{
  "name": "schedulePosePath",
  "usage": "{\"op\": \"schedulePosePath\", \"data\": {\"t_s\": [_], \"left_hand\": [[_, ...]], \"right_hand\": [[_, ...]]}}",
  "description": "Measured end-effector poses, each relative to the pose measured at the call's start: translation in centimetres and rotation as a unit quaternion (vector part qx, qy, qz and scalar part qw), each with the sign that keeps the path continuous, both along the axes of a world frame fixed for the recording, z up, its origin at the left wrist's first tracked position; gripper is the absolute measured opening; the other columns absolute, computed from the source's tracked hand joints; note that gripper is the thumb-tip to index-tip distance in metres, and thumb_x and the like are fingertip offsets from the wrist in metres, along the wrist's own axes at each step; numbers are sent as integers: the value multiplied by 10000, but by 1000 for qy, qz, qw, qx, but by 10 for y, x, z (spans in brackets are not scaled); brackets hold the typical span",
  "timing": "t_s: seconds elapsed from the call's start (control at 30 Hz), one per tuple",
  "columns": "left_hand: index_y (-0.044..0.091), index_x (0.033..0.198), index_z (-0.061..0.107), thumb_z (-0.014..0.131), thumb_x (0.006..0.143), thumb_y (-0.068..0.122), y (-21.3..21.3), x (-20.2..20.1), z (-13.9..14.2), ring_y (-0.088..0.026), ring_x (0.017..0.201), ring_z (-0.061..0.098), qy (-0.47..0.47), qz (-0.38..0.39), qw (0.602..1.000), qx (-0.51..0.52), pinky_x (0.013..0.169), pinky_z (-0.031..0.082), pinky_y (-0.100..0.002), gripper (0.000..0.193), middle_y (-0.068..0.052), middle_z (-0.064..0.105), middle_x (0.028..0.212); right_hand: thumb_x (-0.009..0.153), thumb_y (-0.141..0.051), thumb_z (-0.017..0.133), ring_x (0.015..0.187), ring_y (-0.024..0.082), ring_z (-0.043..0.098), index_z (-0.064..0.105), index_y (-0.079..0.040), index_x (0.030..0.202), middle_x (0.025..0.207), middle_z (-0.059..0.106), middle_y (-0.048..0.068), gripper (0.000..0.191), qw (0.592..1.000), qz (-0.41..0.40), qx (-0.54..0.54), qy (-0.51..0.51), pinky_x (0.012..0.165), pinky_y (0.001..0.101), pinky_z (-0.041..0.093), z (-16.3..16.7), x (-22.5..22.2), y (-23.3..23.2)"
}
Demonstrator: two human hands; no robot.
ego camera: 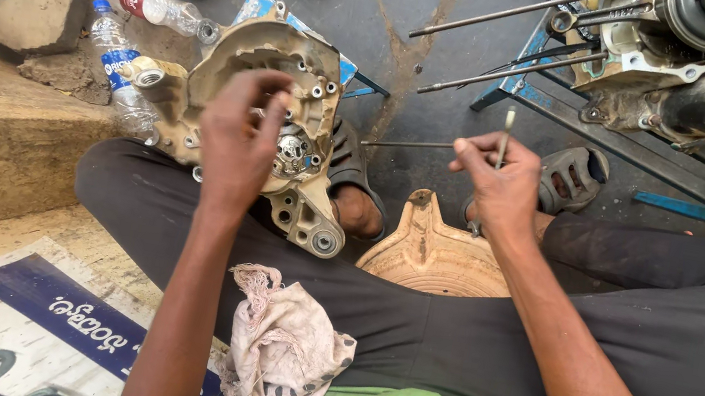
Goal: The person sits on the ground and uses wrenches to tighten bolts on a disassembled motorcycle engine casing. They manipulate the casing and internal components, occasionally adjusting tools and parts.
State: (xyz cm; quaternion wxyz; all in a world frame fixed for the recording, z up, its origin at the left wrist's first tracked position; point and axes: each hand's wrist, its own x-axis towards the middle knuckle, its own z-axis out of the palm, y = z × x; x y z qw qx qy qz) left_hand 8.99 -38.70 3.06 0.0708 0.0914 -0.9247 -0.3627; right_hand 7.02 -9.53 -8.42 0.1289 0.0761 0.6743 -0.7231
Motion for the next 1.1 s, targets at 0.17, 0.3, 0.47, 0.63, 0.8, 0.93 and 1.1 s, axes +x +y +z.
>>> {"op": "schedulePosePath", "data": {"t_s": [0.17,0.3,0.47,0.63,0.8,0.93,1.1], "left_hand": [[41,1213,666,743,896,54,43,1,-22,-307,1070,677,49,-188,975,-107,928,575,-432,327,-129,702,1144],[-45,1262,625,694,590,126,86,-8,-53,-311,1138,667,153,-296,882,-333,992,529,-406,697,-204,660,1244],[-24,1219,639,697,885,51,100,-39,-87,-305,1106,668,-64,-385,860,-328,934,543,-441,347,-204,676,1212],[19,1174,671,679,872,62,95,-47,-101,-267,1090,679,-27,-364,873,-324,924,556,-432,305,-154,704,1164],[74,1142,710,657,846,31,80,-46,-78,-248,1079,683,5,-326,890,-319,948,550,-429,304,-99,719,1099],[90,1158,738,626,956,5,39,-49,-39,-231,1021,697,59,-164,983,-60,906,569,-379,246,-97,752,1115],[52,1161,743,631,1000,62,4,-32,-10,-142,781,715,-56,-49,994,78,720,580,-309,197,-68,768,970]], "right_hand": [[906,-140,761,404,36,392,701,-39,917,752,716,69,118,986,-51,-39,-156,370,210,278,5,-6,17],[930,-154,760,430,16,399,702,-31,952,788,706,74,138,972,-56,-139,-179,391,183,296,11,-6,21],[938,-166,742,437,4,387,710,-27,997,831,721,74,155,974,-51,-118,-185,396,180,299,8,-7,15],[943,-161,735,435,-1,376,724,-15,1035,845,740,102,173,982,-31,-97,-157,391,180,296,0,-10,9],[937,-154,734,429,9,374,716,-6,1034,834,733,95,178,980,-34,-79,-179,385,184,287,-4,-12,14],[944,-142,713,442,11,384,711,-9,1017,846,719,76,151,972,-45,-100,-208,392,184,292,-7,-13,28],[968,-132,694,452,14,390,701,-19,1021,841,701,66,125,962,-45,-143,-229,397,181,290,-11,-11,34]]}}
